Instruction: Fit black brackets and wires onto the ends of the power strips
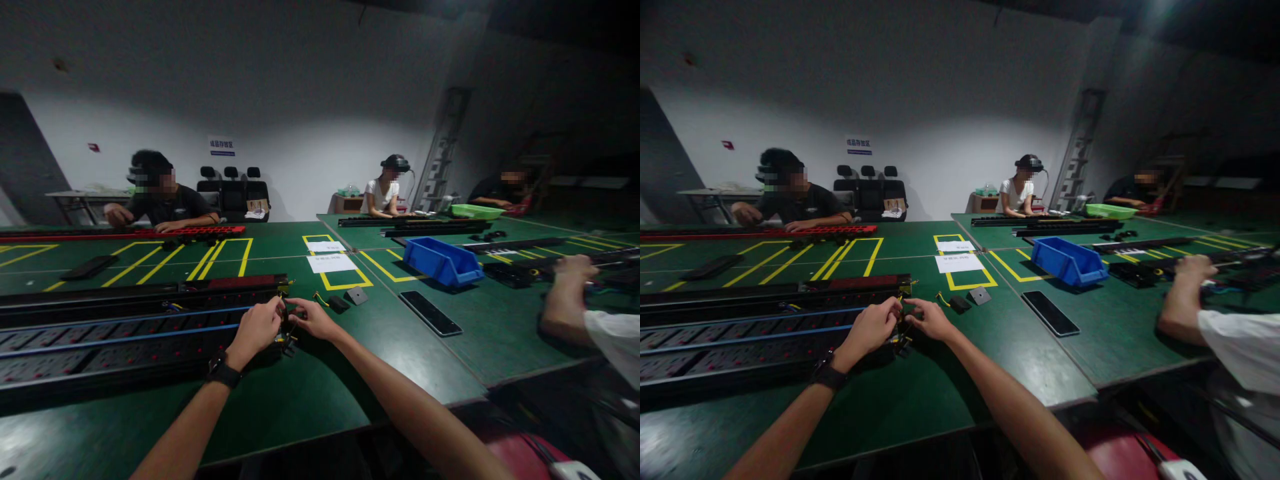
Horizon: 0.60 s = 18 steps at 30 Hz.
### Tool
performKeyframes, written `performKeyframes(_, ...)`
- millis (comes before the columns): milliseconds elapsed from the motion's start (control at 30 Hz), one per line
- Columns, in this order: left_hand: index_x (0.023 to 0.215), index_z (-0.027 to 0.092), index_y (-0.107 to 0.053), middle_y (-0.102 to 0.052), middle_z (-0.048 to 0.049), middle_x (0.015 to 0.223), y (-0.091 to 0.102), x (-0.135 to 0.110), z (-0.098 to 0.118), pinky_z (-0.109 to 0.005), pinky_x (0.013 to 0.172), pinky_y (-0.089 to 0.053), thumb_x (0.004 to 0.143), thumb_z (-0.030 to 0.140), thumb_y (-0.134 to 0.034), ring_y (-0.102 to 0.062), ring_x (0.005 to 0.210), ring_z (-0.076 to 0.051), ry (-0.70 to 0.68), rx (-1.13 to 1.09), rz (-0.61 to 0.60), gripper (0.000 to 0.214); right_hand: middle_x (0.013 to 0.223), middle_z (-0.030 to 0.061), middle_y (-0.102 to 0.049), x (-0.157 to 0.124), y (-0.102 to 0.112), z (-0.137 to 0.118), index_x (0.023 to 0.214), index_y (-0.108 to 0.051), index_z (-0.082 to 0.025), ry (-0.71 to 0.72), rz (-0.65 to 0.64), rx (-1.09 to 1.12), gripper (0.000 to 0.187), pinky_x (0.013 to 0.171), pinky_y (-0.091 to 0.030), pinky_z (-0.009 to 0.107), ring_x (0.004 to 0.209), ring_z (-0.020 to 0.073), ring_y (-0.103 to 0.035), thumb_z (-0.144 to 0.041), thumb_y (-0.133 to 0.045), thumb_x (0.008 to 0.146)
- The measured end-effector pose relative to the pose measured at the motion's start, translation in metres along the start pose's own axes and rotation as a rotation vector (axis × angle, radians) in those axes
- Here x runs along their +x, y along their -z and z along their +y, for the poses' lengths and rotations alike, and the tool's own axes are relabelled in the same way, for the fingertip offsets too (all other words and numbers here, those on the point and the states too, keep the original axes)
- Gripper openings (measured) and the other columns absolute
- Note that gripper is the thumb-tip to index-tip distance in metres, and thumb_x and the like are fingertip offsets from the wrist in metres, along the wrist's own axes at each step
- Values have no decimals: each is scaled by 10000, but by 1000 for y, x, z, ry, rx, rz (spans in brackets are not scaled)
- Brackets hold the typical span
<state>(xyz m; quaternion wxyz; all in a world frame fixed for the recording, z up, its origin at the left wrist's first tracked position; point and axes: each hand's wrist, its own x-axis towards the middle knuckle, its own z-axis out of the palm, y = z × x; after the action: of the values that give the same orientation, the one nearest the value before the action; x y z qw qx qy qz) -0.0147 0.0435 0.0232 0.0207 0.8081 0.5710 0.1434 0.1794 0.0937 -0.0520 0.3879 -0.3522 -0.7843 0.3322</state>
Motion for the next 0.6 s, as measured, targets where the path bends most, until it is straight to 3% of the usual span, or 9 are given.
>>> performKeyframes(300, 1153, 245, -569, -747, -77, 943, -2, -1, 3, -292, 705, -444, 942, 230, -431, -716, 903, -251, 78, 17, -1, 253, 1038, 98, -740, 3, 1, 7, 1322, -614, -170, -26, 6, 57, 516, 783, -539, 342, 906, 225, -692, -429, -683, 881)
performKeyframes(400, 1143, 237, -563, -744, -80, 946, -2, -2, 3, -291, 699, -436, 939, 222, -425, -715, 901, -247, 76, 8, 0, 246, 967, 74, -730, 2, 1, 3, 1279, -643, -168, -58, 50, 17, 472, 699, -515, 294, 796, 187, -661, -431, -668, 888)
performKeyframes(600, 1092, 245, -556, -736, -63, 984, -2, -4, 4, -295, 690, -422, 951, 219, -406, -709, 886, -236, 42, 11, 46, 208, 838, 31, -676, 1, -1, -7, 1078, -689, -166, -137, 169, 1, 368, 574, -443, 237, 623, 130, -571, -457, -481, 988)
